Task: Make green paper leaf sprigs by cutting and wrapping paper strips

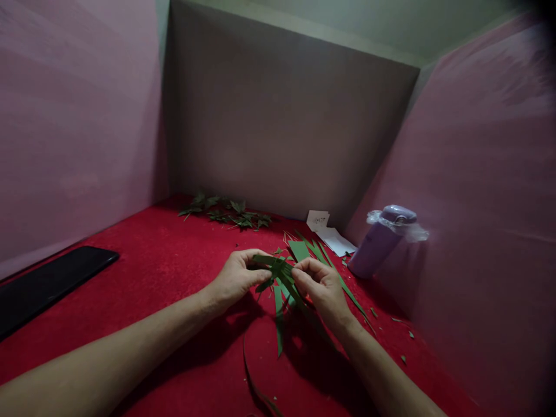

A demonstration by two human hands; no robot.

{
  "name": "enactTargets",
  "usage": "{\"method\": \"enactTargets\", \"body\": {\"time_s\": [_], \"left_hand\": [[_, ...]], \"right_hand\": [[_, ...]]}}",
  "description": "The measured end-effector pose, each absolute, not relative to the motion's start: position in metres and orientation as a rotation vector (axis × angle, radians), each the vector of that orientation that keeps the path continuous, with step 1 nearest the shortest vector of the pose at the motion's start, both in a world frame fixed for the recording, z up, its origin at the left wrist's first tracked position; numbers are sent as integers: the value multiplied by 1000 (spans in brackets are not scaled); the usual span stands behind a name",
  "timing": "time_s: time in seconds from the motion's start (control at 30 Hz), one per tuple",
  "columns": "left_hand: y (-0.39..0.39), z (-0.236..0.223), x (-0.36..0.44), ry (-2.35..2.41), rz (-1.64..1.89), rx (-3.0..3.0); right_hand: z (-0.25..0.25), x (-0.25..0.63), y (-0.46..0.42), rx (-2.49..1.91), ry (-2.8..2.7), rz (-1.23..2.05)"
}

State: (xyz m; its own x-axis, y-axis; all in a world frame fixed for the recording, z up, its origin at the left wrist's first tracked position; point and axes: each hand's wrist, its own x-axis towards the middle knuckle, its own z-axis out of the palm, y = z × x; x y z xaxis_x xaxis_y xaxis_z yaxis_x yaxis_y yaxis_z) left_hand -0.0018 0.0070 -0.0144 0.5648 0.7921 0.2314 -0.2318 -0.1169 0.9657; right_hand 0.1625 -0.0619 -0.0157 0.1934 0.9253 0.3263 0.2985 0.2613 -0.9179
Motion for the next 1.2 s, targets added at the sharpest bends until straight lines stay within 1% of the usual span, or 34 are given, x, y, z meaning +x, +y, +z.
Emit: {"method": "enactTargets", "body": {"time_s": [0.47, 0.67, 1.03, 1.2], "left_hand": [[-3, -20, 3, 558, 1054, 1533], [-11, -20, 6, 576, 1079, 1549], [-16, -22, 8, 584, 1058, 1538], [-17, -22, 10, 531, 1044, 1479]], "right_hand": [[-21, 156, -68, -1284, -1419, 610], [-18, 149, -74, -1338, -1614, 339], [-18, 149, -75, -1382, -1797, 80], [-18, 151, -75, -1360, -1783, 183]]}}
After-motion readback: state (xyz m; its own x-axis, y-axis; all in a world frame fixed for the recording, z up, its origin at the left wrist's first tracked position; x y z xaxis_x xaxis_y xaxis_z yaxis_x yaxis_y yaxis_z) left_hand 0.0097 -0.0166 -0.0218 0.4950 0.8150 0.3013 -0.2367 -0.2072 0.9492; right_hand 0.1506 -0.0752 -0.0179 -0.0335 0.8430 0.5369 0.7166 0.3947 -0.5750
